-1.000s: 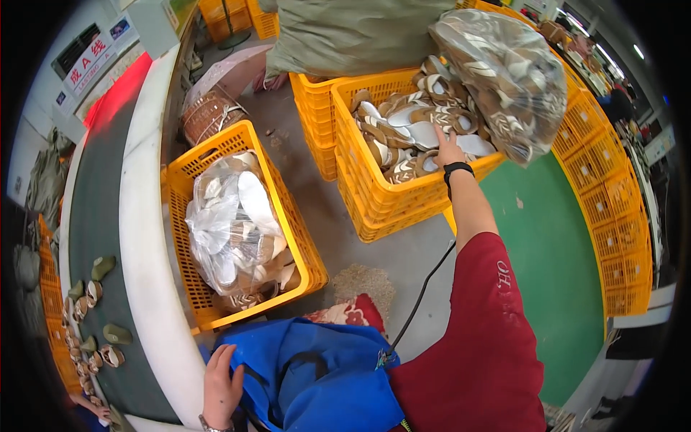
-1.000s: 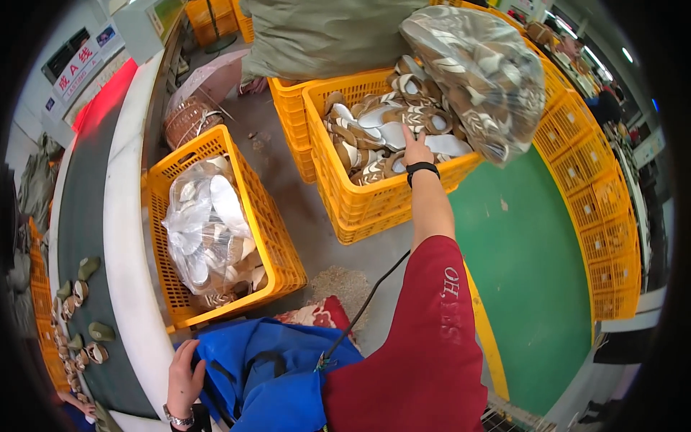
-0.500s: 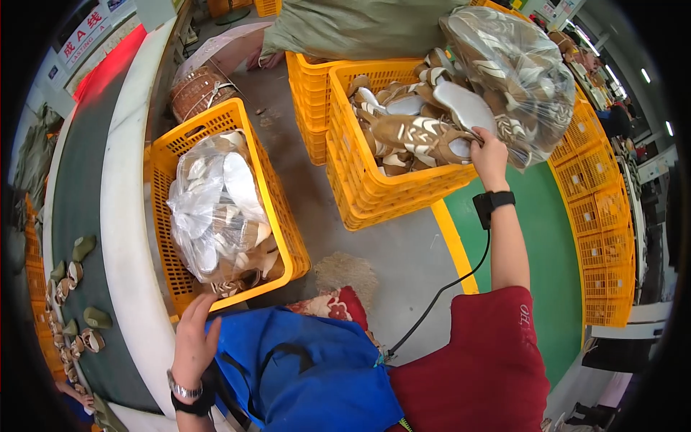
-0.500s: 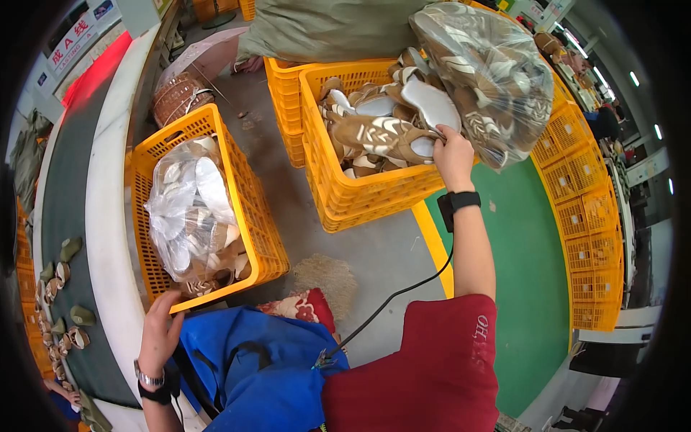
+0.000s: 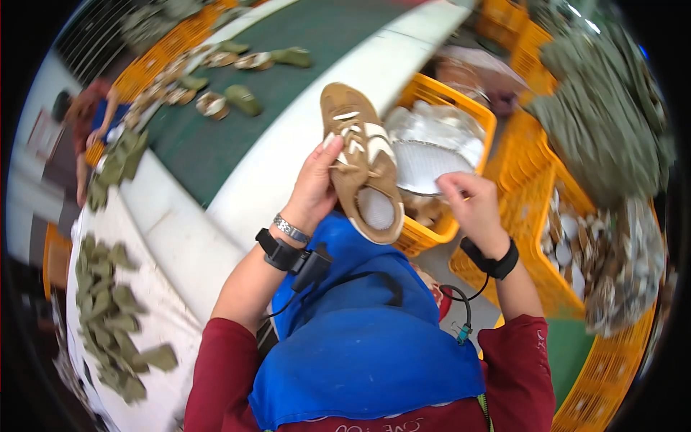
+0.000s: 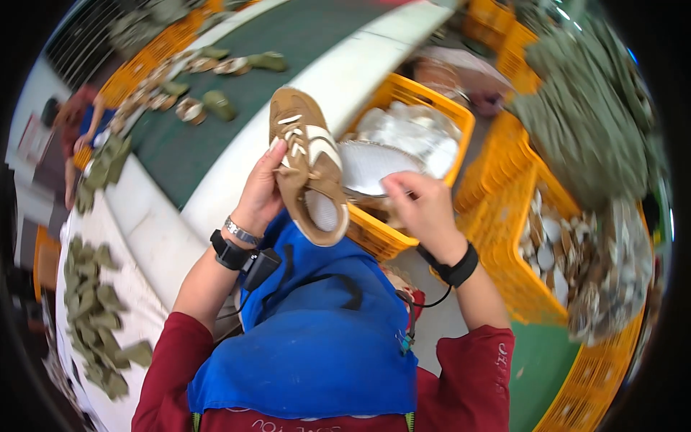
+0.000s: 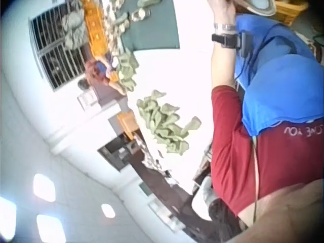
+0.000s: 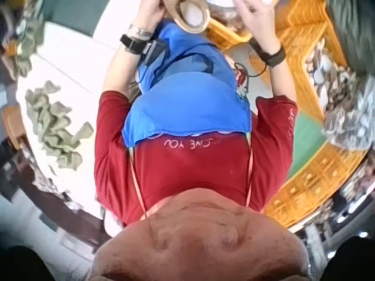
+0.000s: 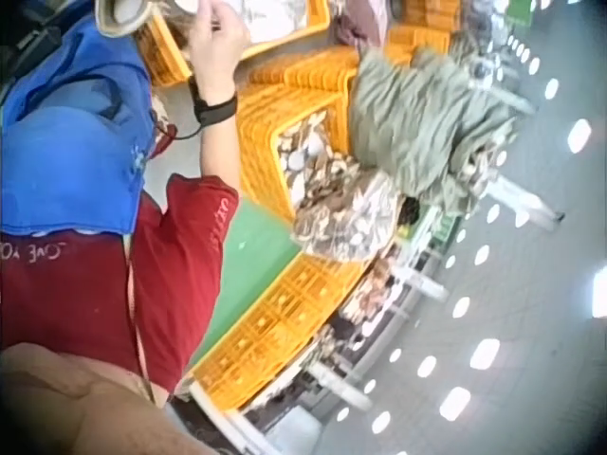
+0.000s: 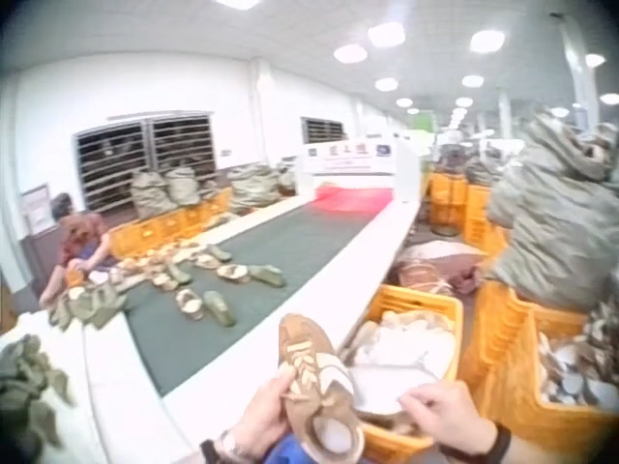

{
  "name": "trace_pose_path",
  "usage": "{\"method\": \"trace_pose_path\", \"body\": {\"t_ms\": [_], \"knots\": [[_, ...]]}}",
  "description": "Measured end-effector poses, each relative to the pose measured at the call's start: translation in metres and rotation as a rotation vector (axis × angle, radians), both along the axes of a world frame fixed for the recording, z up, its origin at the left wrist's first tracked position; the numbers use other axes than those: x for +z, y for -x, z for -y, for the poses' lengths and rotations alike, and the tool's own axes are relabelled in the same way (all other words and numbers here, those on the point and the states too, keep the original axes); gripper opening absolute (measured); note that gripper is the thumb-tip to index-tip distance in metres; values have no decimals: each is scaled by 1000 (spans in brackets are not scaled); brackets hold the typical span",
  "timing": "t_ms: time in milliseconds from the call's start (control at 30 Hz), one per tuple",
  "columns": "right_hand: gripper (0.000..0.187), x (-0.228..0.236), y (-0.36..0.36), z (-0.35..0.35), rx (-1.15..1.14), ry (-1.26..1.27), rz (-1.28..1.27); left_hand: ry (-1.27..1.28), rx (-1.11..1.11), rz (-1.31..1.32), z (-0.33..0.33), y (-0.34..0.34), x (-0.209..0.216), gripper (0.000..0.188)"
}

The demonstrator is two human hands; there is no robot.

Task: Gather shoes from crates and place them with matching shoe lasts on a conveyor belt workstation.

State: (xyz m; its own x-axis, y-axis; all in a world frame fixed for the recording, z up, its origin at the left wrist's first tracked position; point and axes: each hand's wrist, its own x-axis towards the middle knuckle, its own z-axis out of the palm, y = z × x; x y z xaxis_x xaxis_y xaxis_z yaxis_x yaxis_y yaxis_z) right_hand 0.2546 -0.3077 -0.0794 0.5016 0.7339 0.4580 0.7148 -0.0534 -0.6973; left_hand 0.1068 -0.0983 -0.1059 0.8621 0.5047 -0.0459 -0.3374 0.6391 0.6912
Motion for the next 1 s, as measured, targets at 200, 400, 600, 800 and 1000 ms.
{"method": "trace_pose_path", "body": {"t_ms": [200, 400, 600, 800, 1000], "knots": [[15, 51, 6, -104, 214, 10, 295, 140, 326, -91, -101, 123, -63, 35], [42, 67, 47, -198, 300, 45, 284, -697, 844, -1032, -118, 187, -104, 94], [46, 82, 127, -266, 717, 79, 3, -1328, 684, -636, -64, 149, 8, 104], [57, 61, 116, -289, 1064, 199, -370, -182, 466, 24, -84, 164, 1, 54], [62, 16, 128, -254, 920, 158, -243, 85, 417, 207, -84, 161, -4, 52]]}}
